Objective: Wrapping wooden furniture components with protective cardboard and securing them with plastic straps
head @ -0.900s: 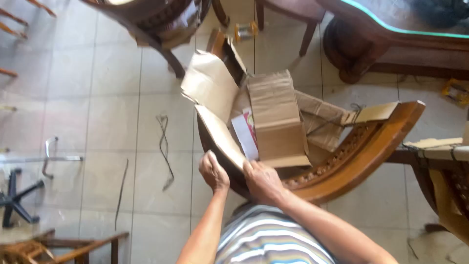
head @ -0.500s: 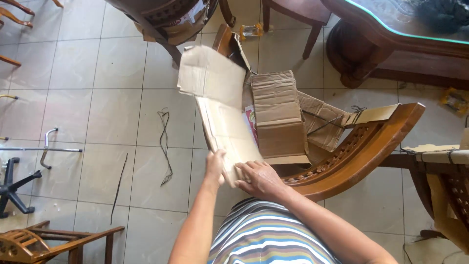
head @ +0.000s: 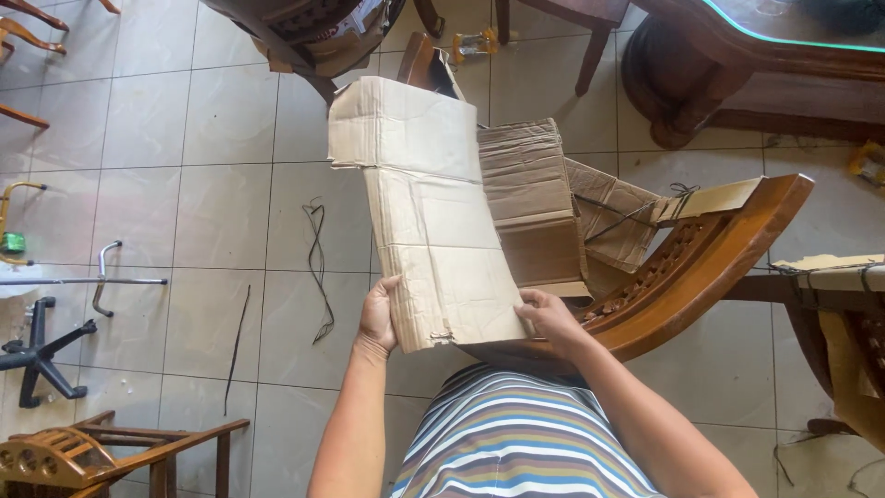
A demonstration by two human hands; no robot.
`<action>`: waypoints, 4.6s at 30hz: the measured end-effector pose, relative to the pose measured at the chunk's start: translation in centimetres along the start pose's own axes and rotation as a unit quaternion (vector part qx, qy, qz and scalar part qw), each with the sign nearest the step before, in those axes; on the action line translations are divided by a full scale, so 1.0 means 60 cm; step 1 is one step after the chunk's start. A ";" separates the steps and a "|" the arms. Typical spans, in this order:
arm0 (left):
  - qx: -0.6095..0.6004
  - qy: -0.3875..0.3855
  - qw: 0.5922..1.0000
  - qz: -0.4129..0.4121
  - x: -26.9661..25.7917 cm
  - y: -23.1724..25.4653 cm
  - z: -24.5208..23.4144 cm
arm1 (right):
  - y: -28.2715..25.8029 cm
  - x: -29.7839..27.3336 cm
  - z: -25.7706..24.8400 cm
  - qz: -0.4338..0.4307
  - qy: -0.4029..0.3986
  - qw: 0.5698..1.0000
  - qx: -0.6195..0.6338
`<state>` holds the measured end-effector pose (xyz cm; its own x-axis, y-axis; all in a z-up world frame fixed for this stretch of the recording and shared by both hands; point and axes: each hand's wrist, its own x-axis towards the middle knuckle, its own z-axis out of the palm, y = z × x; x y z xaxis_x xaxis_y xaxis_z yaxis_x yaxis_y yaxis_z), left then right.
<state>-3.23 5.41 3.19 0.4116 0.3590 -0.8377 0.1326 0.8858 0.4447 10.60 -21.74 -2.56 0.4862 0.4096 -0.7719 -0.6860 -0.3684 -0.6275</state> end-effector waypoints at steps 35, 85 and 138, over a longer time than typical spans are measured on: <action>0.180 0.118 0.969 0.117 -0.011 -0.070 -0.018 | -0.010 -0.028 -0.018 -0.081 0.061 0.995 0.000; 0.436 0.214 0.845 0.224 0.037 -0.165 0.023 | 0.035 -0.039 0.002 -0.127 -0.047 0.841 -0.524; 0.687 0.190 0.611 0.344 0.407 0.247 0.232 | 0.010 -0.081 -0.001 -0.327 -0.049 0.718 -0.613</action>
<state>21.33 23.18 -6.25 0.5913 0.7813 -0.1996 0.7856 -0.5022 0.3614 7.89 -23.97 0.81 0.4050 0.8641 -0.2988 0.6920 -0.5033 -0.5175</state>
